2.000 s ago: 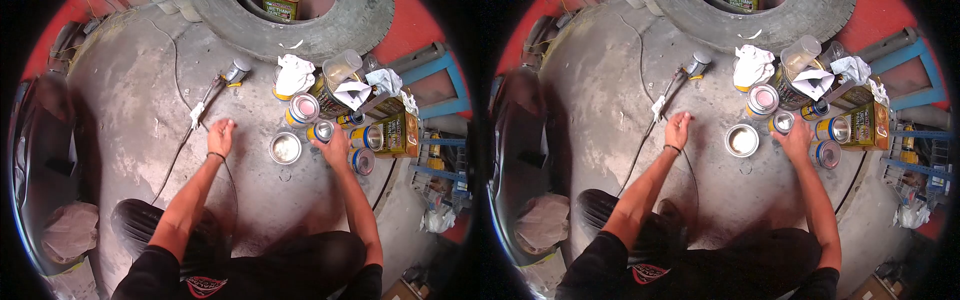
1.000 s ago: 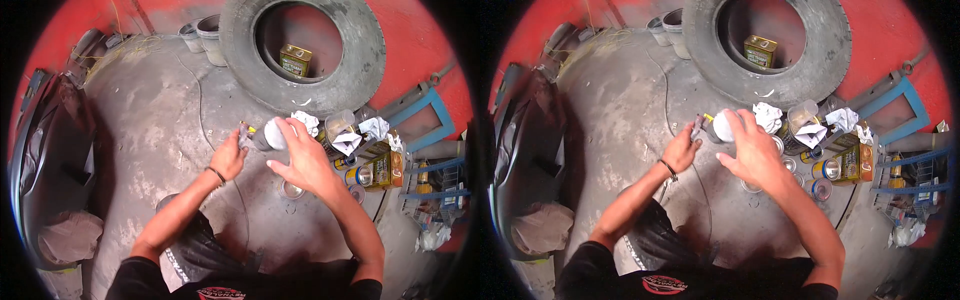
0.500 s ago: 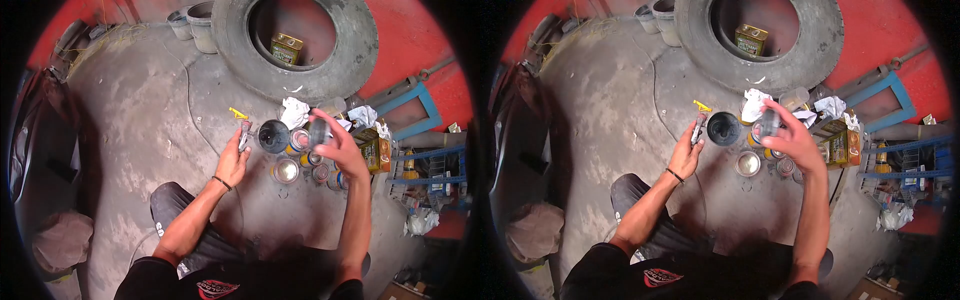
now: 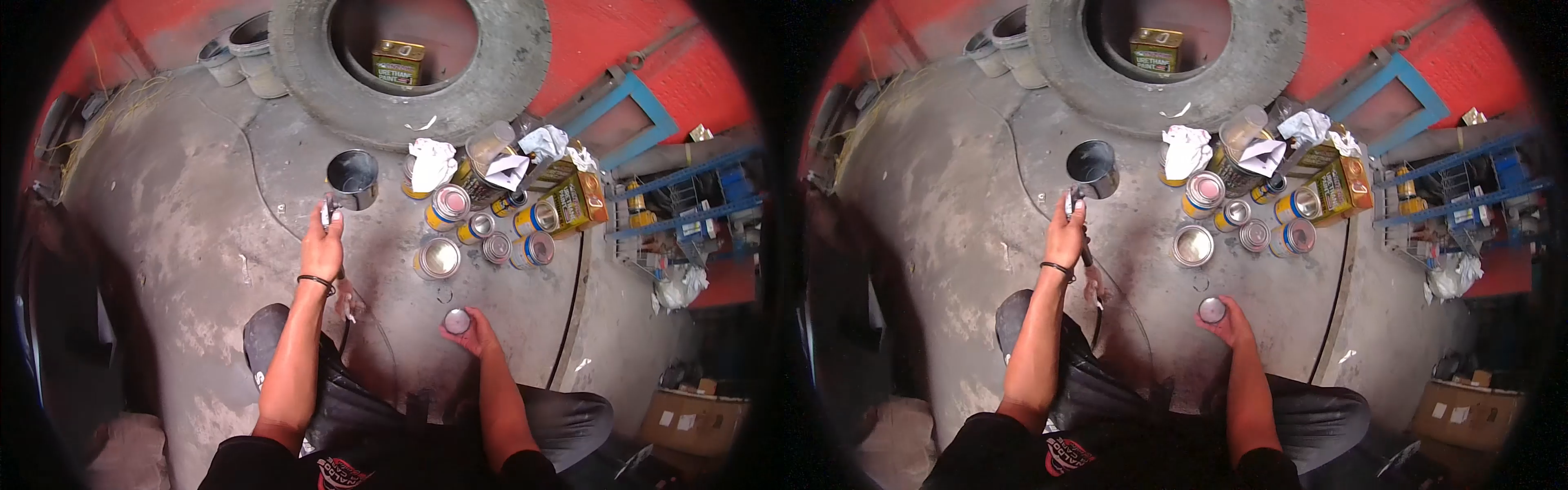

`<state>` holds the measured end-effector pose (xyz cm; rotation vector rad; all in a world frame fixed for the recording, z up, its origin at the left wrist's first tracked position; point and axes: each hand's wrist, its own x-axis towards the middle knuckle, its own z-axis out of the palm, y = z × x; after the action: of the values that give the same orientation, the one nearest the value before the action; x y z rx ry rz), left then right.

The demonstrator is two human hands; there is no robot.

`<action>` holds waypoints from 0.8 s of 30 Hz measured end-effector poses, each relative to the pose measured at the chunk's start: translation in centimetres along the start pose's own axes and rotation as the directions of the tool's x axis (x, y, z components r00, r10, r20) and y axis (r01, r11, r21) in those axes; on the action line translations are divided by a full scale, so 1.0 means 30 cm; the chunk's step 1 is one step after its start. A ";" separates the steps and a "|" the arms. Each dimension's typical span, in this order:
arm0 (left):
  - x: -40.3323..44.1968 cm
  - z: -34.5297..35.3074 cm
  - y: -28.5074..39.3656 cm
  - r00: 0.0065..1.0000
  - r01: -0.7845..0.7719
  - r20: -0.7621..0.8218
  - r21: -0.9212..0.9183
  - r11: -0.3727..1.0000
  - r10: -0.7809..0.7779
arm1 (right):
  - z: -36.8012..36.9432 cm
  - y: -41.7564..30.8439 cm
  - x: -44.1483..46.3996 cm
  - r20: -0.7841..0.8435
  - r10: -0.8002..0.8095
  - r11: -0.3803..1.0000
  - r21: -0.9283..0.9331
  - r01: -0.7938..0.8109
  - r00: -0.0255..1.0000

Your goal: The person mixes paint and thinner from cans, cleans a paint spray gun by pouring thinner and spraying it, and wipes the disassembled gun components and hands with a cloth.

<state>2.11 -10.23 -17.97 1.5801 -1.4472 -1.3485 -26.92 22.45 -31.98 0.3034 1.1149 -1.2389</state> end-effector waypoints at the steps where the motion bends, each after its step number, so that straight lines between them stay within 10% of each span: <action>1: 0.009 -0.010 -0.010 1.000 0.022 0.009 0.020 1.000 -0.023 | -0.037 0.016 0.029 -0.019 0.025 0.997 -0.079 -0.027 0.999; 6: 0.004 -0.081 -0.023 0.999 0.041 0.029 0.107 0.993 -0.044 | -0.104 -0.073 0.139 -0.292 -0.084 0.841 -0.533 -0.089 0.953; 11: 0.097 -0.110 -0.135 0.985 -0.100 -0.150 -0.058 0.993 0.091 | -0.275 -0.600 0.050 -0.399 -0.170 0.199 -0.909 -0.365 0.901; 18: -0.026 -0.095 0.000 0.847 -0.156 -0.425 0.372 0.915 0.318 | -0.727 -1.407 -0.042 0.009 -0.842 0.123 -0.970 0.208 0.539; 19: -0.063 -0.063 0.069 0.872 -0.232 -0.420 0.098 0.968 0.252 | -0.824 -1.481 -0.013 0.088 -0.874 0.118 -0.916 0.384 0.478; 20: -0.057 -0.052 0.053 0.899 -0.208 -0.398 -0.019 0.978 0.184 | -0.698 -1.472 -0.100 -0.106 -0.931 0.108 -0.994 -0.015 0.351; 24: -0.166 -0.064 0.111 0.815 -0.354 -0.501 -0.034 0.935 0.290 | -0.737 -1.467 0.106 0.034 -0.972 0.063 -0.916 0.395 0.234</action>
<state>3.29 -6.61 -12.98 1.3816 -1.2120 -0.7497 -76.15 20.44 -29.12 -0.8656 2.6015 -1.3583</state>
